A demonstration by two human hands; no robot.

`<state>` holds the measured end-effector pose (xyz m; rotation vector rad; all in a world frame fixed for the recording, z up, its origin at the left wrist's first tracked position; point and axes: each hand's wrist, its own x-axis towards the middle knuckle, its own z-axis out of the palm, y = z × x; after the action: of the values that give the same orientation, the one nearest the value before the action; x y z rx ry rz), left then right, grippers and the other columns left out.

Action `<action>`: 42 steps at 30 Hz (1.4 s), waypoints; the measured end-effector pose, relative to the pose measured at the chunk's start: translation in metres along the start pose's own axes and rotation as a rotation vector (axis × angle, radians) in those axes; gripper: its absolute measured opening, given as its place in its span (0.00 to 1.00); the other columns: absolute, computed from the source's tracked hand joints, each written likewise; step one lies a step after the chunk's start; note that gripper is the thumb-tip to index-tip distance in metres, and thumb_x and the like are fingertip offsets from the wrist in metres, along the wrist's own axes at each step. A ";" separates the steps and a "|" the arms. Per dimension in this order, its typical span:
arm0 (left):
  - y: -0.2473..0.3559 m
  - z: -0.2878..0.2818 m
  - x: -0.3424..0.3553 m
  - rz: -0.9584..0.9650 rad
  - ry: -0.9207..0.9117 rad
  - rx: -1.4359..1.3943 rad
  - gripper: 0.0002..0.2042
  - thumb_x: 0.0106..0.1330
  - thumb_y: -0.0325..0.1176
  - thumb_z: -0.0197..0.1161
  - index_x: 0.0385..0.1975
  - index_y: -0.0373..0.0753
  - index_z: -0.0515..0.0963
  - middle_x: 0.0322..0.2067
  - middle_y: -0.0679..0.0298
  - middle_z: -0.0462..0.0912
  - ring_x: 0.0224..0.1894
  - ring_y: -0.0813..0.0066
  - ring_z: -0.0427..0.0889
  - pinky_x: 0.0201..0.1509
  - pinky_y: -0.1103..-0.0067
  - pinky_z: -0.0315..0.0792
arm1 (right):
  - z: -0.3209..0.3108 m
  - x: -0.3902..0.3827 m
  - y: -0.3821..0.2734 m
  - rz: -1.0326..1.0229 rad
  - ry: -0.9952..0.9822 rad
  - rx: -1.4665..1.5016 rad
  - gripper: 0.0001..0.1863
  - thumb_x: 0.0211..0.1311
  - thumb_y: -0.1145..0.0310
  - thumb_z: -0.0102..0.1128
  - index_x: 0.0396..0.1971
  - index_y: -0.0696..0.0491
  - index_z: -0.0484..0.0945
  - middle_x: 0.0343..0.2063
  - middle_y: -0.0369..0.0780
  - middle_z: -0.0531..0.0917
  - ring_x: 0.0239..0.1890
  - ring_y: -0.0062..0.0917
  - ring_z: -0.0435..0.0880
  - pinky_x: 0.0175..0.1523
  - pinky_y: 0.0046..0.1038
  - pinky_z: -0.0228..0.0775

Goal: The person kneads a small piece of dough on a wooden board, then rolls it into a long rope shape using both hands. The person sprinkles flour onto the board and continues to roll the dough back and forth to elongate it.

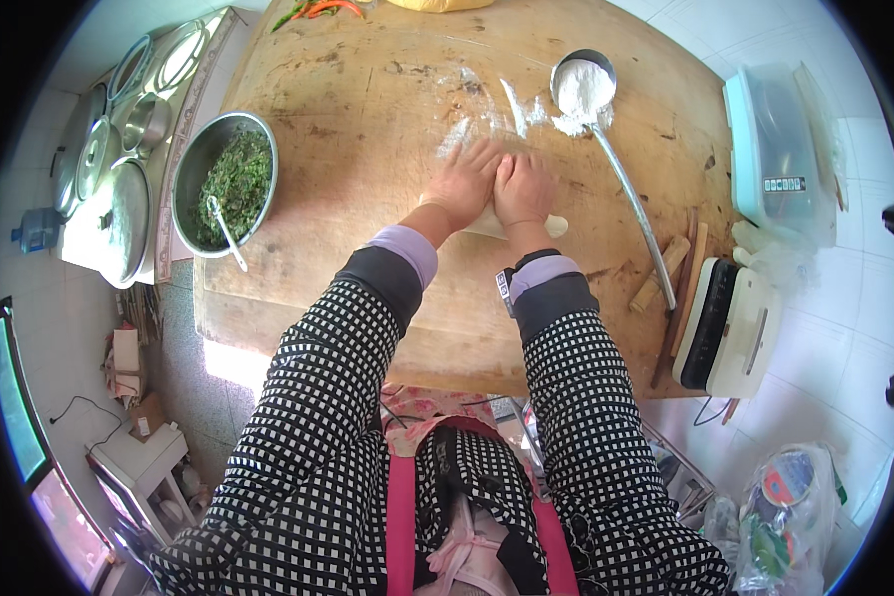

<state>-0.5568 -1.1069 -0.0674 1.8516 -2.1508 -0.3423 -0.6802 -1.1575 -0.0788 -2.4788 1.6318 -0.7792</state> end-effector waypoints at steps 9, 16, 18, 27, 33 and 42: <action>0.064 0.013 -0.137 -0.170 0.162 -0.289 0.20 0.69 0.36 0.47 0.57 0.34 0.67 0.61 0.52 0.66 0.66 0.55 0.59 0.70 0.61 0.50 | -0.065 -0.159 -0.008 0.105 -0.222 0.148 0.21 0.64 0.61 0.47 0.55 0.52 0.71 0.58 0.40 0.71 0.65 0.32 0.63 0.66 0.43 0.50; 0.055 0.028 -0.084 -0.296 0.242 -0.110 0.23 0.62 0.37 0.51 0.57 0.35 0.67 0.61 0.55 0.67 0.66 0.57 0.61 0.69 0.61 0.53 | -0.040 -0.104 0.014 0.051 -0.141 0.042 0.23 0.61 0.66 0.47 0.58 0.52 0.68 0.58 0.41 0.70 0.65 0.35 0.63 0.67 0.42 0.50; 0.043 0.025 -0.063 -0.268 0.204 -0.094 0.23 0.62 0.37 0.51 0.57 0.36 0.68 0.61 0.55 0.67 0.66 0.56 0.62 0.68 0.60 0.54 | -0.038 -0.083 0.022 0.101 -0.195 0.079 0.23 0.60 0.67 0.48 0.57 0.52 0.68 0.58 0.42 0.70 0.65 0.37 0.63 0.67 0.42 0.49; 0.006 0.006 0.015 -0.326 0.112 -0.091 0.19 0.68 0.34 0.44 0.56 0.34 0.69 0.65 0.54 0.60 0.70 0.58 0.53 0.71 0.56 0.43 | -0.017 0.000 0.052 0.124 -0.065 0.113 0.17 0.61 0.69 0.49 0.50 0.55 0.72 0.55 0.43 0.72 0.64 0.38 0.64 0.65 0.47 0.51; -0.009 0.002 0.043 -0.184 0.212 0.040 0.20 0.69 0.37 0.44 0.58 0.36 0.67 0.66 0.56 0.59 0.70 0.61 0.53 0.72 0.58 0.44 | -0.003 0.032 0.068 0.045 0.070 0.231 0.17 0.64 0.63 0.48 0.48 0.55 0.73 0.55 0.42 0.72 0.63 0.38 0.64 0.65 0.46 0.51; 0.074 0.001 -0.103 -0.150 -0.017 -0.088 0.21 0.70 0.39 0.47 0.58 0.34 0.65 0.60 0.51 0.66 0.66 0.53 0.59 0.70 0.58 0.50 | -0.075 -0.130 0.031 -0.026 -0.255 0.165 0.20 0.67 0.61 0.45 0.55 0.53 0.71 0.58 0.39 0.71 0.64 0.35 0.63 0.68 0.42 0.49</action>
<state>-0.6106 -0.9939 -0.0476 1.9708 -1.9787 -0.4790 -0.7791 -1.0413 -0.0722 -2.3740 1.3923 -0.5475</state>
